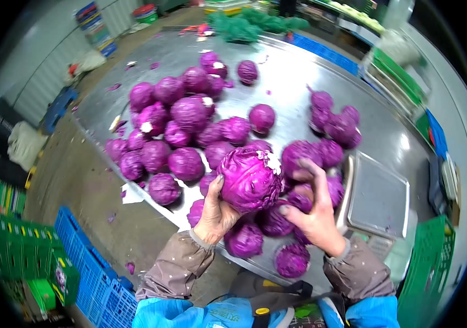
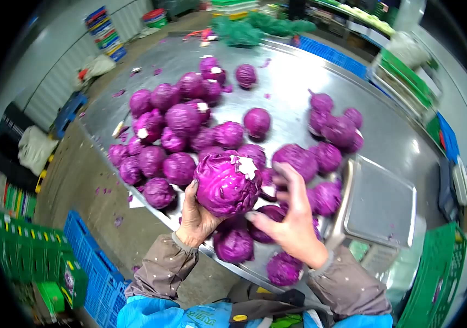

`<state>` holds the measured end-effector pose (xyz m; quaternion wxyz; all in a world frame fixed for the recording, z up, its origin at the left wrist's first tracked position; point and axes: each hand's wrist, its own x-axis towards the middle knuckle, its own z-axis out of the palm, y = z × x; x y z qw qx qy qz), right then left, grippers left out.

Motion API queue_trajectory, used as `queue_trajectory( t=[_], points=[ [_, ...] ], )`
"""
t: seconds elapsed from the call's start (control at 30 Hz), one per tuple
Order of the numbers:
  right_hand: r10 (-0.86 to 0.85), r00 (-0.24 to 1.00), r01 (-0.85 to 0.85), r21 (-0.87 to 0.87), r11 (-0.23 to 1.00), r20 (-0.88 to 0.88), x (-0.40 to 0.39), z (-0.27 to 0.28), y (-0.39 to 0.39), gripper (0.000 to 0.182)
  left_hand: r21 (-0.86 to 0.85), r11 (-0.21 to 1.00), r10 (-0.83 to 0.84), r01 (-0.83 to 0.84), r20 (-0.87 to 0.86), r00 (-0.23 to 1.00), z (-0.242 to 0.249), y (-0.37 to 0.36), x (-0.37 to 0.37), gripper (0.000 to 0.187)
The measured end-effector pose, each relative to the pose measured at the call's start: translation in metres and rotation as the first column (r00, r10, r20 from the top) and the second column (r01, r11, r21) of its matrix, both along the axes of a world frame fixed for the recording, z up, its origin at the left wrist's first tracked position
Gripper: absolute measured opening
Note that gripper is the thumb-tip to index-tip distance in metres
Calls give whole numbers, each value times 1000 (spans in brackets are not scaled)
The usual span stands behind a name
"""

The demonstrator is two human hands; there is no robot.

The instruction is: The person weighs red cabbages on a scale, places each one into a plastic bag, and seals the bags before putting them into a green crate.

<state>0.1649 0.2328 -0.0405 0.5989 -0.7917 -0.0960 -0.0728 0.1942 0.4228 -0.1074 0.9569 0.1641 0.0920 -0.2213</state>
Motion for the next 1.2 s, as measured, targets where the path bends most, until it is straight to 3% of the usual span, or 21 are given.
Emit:
queue_trajectory(
  t=[0.03,0.07,0.1,0.17,0.23,0.3,0.33,0.4,0.43,0.5,0.53,0.57,0.63,0.67,0.73,0.87,0.97,1.03,1.1,1.13,1.2],
  points=[
    [-35,984,64,-161,985,177,-5,3,-6,72,30,999,-19,18,25,1000,0,-14,-7,67],
    [87,952,61,-461,885,292,-15,7,-11,69,19,998,-62,62,41,997,0,-28,-12,65],
    [244,904,89,-713,695,351,-23,12,-15,67,11,995,-99,99,62,993,0,-41,-16,63],
    [558,724,-36,-785,619,406,-76,-16,-20,55,62,992,-111,109,24,994,0,-63,-24,68],
    [751,561,-385,-693,609,349,-118,-35,-44,44,-21,974,-228,227,-52,972,12,-81,-33,72],
    [447,788,-105,-622,776,424,-132,-30,-80,40,-85,947,-316,310,-78,945,11,-99,-45,75],
    [201,932,-40,-466,884,300,-133,-17,-100,45,-33,941,-338,336,-60,939,12,-110,-52,74],
    [-150,989,149,-27,988,-5,-127,-2,-130,59,88,916,-392,390,0,920,19,-136,-69,72],
    [-216,965,248,250,936,-145,-128,-1,-141,68,115,899,-426,423,-2,905,25,-150,-80,65],
    [56,929,171,559,811,-366,-139,-31,-169,80,152,828,-552,539,62,831,30,-176,-99,63],
    [134,886,271,731,627,-444,-152,-13,-170,80,261,800,-576,540,86,813,32,-189,-112,61],
    [164,863,323,771,549,-478,-160,-24,-188,77,378,788,-571,486,154,806,43,-202,-126,62],
    [312,850,361,900,245,-425,-181,-49,-225,75,387,745,-641,543,188,744,45,-219,-142,64],
    [289,858,365,899,241,-425,-190,-58,-238,75,414,723,-666,553,205,717,50,-229,-150,67],
    [392,905,208,976,-64,-167,-212,-73,-260,79,463,714,-667,525,224,710,51,-251,-169,68],
    [312,934,220,967,-127,-172,-248,-79,-293,83,508,711,-640,486,182,747,42,-284,-195,66],
    [111,951,292,957,-5,-289,-260,-77,-324,83,531,696,-629,483,127,767,28,-292,-211,65],
    [139,931,346,937,-48,-336,-252,-78,-349,82,552,689,-613,469,99,784,21,-293,-219,65],
    [-185,882,471,832,293,-434,-236,-74,-364,77,584,682,-580,440,64,812,16,-291,-224,61],
    [-174,886,463,835,297,-429,-226,-70,-369,77,573,694,-553,436,35,832,15,-288,-226,57],
    [-466,841,519,649,556,-274,-208,-64,-377,67,593,689,-536,416,32,844,13,-282,-228,55]
  ],
)
